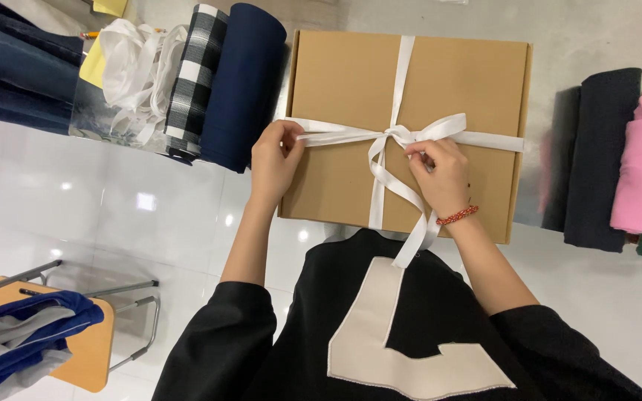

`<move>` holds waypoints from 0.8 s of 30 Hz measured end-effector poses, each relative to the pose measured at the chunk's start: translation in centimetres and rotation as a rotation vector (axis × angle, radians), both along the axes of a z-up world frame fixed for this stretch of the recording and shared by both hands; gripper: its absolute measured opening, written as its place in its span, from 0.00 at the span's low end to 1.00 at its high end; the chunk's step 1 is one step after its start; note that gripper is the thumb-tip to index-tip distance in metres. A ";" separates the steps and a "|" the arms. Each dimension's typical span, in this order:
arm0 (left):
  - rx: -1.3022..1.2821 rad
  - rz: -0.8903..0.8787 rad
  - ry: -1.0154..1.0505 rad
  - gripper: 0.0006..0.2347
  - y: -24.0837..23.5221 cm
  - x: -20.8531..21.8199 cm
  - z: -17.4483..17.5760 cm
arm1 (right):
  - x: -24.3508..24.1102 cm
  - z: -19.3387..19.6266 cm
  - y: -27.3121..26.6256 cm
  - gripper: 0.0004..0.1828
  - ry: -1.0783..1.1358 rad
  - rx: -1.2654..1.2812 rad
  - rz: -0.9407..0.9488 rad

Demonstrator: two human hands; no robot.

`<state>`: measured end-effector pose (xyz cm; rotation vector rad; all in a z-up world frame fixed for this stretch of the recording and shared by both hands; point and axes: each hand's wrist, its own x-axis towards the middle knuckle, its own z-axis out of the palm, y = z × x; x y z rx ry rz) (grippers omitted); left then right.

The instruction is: The person places a plastic-wrapped item into a cardboard box and closes the lid. They then take a white ribbon, wrap it around the box, tie a knot, and form a decorative bow. Finally, they write on a yellow sticky note attached to the box using a pencil.

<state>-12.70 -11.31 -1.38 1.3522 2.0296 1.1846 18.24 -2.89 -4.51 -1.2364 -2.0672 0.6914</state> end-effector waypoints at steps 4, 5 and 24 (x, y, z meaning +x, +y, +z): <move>-0.095 -0.049 0.274 0.15 0.5 0.5 0.4 | 0.5 2.6 0.4 0.09 -0.074 -0.141 0.068; -0.135 -0.064 0.346 0.17 0.7 1.2 0.9 | 0.7 3.2 0.5 0.13 -0.037 -0.283 0.054; -0.230 -0.324 0.337 0.11 7.6 11.6 -1.4 | 1.4 7.4 1.2 0.44 0.163 -0.414 0.005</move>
